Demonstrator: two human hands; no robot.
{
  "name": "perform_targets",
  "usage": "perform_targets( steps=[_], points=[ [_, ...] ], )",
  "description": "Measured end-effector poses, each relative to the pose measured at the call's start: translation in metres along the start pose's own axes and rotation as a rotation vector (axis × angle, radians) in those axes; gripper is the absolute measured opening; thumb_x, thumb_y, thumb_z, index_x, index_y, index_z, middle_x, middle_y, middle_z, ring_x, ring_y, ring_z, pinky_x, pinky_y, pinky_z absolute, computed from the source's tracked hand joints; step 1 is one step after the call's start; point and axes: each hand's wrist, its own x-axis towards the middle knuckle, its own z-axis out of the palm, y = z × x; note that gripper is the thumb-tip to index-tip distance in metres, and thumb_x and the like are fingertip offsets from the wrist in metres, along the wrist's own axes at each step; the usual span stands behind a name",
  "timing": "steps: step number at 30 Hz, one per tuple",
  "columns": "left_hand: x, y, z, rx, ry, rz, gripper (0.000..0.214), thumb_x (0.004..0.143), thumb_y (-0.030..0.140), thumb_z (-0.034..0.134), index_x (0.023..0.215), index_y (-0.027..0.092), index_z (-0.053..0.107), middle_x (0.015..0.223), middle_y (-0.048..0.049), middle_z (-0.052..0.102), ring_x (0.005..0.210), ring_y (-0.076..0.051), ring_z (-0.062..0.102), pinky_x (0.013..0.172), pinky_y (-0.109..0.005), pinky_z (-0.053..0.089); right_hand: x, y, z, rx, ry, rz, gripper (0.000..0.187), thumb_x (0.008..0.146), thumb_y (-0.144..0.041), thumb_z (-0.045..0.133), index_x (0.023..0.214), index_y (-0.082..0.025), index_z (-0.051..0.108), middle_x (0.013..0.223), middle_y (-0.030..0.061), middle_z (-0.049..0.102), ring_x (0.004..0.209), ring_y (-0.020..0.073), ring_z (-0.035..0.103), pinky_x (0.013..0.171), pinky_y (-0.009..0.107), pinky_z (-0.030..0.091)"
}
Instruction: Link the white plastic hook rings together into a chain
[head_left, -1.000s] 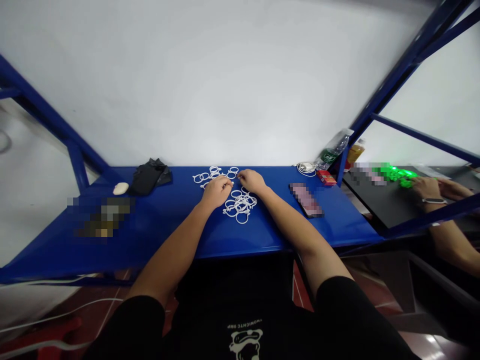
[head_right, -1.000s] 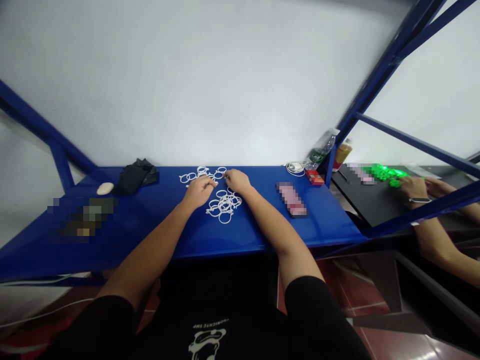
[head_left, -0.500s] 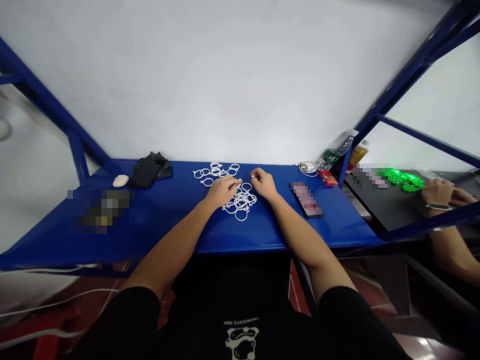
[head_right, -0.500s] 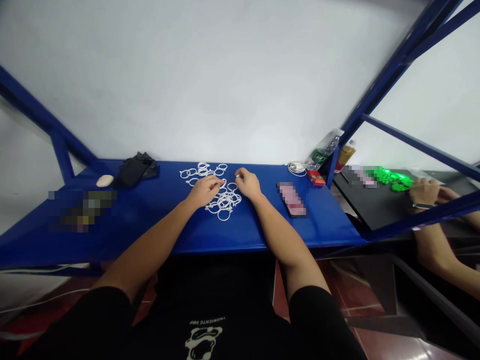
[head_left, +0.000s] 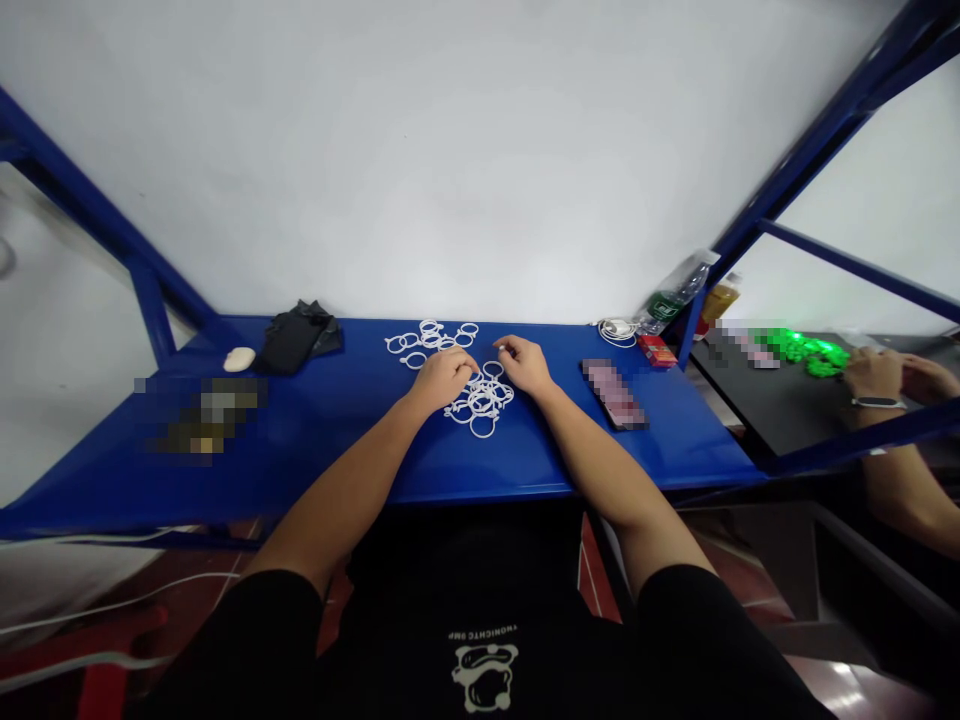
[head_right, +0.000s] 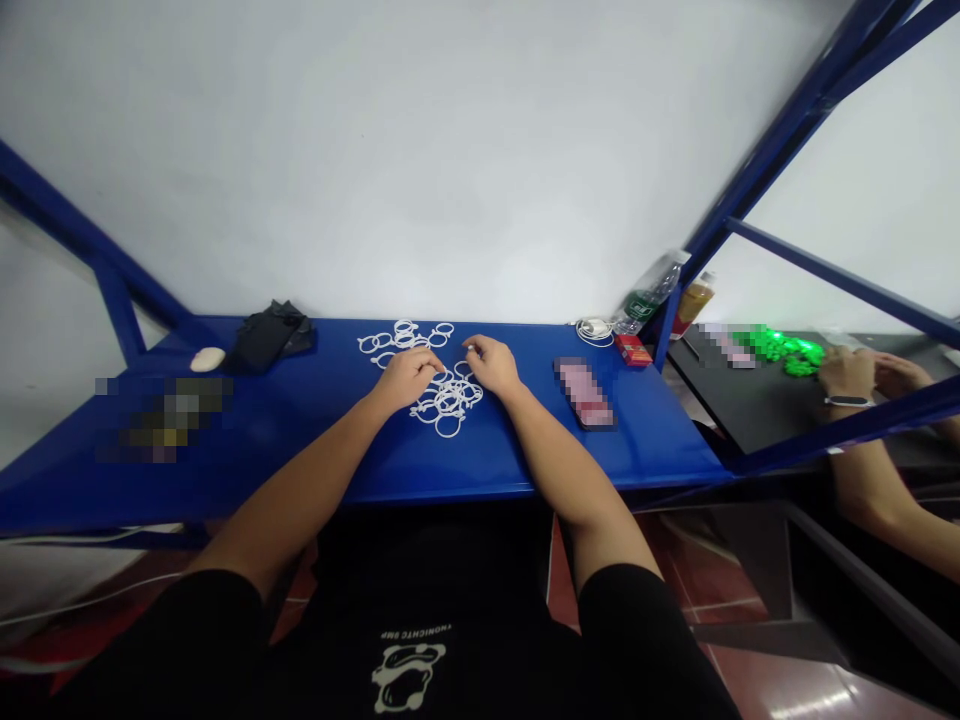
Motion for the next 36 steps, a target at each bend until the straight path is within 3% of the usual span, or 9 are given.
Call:
perform_targets(
  steps=[6, 12, 20, 26, 36],
  points=[
    [-0.0005, 0.0026, 0.0016, 0.010, -0.069, -0.003, 0.027, 0.088, 0.013, 0.050, 0.079, 0.022, 0.074, 0.091, -0.0022, 0.076, 0.087, -0.020, 0.070, 0.088, -0.036, 0.055, -0.0003, 0.0008, 0.0012, 0.006, 0.004, 0.004, 0.033, 0.090, -0.019, 0.054, 0.112, -0.020, 0.080, 0.100, 0.0048, 0.080, 0.089, 0.0211, 0.071, 0.086, 0.031, 0.054],
    [-0.0017, 0.0039, -0.0001, 0.010, -0.153, 0.087, 0.029, 0.088, 0.010, 0.047, 0.083, 0.022, 0.073, 0.094, -0.0026, 0.074, 0.091, -0.019, 0.069, 0.090, -0.035, 0.054, -0.0003, 0.0040, 0.0036, 0.019, -0.012, -0.012, 0.033, 0.092, -0.021, 0.054, 0.113, -0.020, 0.079, 0.100, 0.0048, 0.080, 0.087, 0.0201, 0.071, 0.085, 0.030, 0.054],
    [-0.0012, -0.0031, 0.0026, 0.025, -0.140, 0.180, 0.033, 0.087, 0.005, 0.050, 0.088, 0.023, 0.077, 0.100, -0.0033, 0.076, 0.099, -0.020, 0.070, 0.098, -0.038, 0.055, 0.0002, 0.0054, 0.0055, 0.014, -0.046, -0.030, 0.033, 0.091, -0.018, 0.055, 0.112, -0.019, 0.081, 0.099, 0.0050, 0.081, 0.088, 0.0200, 0.072, 0.086, 0.030, 0.054],
    [-0.0035, -0.0033, 0.0068, 0.052, -0.077, 0.119, 0.027, 0.094, 0.014, 0.059, 0.109, 0.024, 0.079, 0.103, -0.0039, 0.076, 0.086, -0.018, 0.068, 0.088, -0.036, 0.056, -0.0010, 0.0033, 0.0047, 0.011, -0.067, -0.040, 0.033, 0.093, -0.019, 0.055, 0.114, -0.020, 0.080, 0.100, 0.0052, 0.081, 0.089, 0.0200, 0.072, 0.087, 0.030, 0.054],
    [-0.0038, 0.0004, 0.0054, 0.056, -0.051, 0.052, 0.022, 0.097, 0.024, 0.061, 0.110, 0.023, 0.079, 0.098, -0.0040, 0.074, 0.084, -0.019, 0.067, 0.083, -0.033, 0.053, -0.0016, 0.0020, 0.0049, 0.002, -0.123, -0.073, 0.031, 0.094, -0.020, 0.058, 0.115, -0.019, 0.080, 0.098, 0.0042, 0.081, 0.084, 0.0186, 0.071, 0.083, 0.028, 0.052]
  ],
)
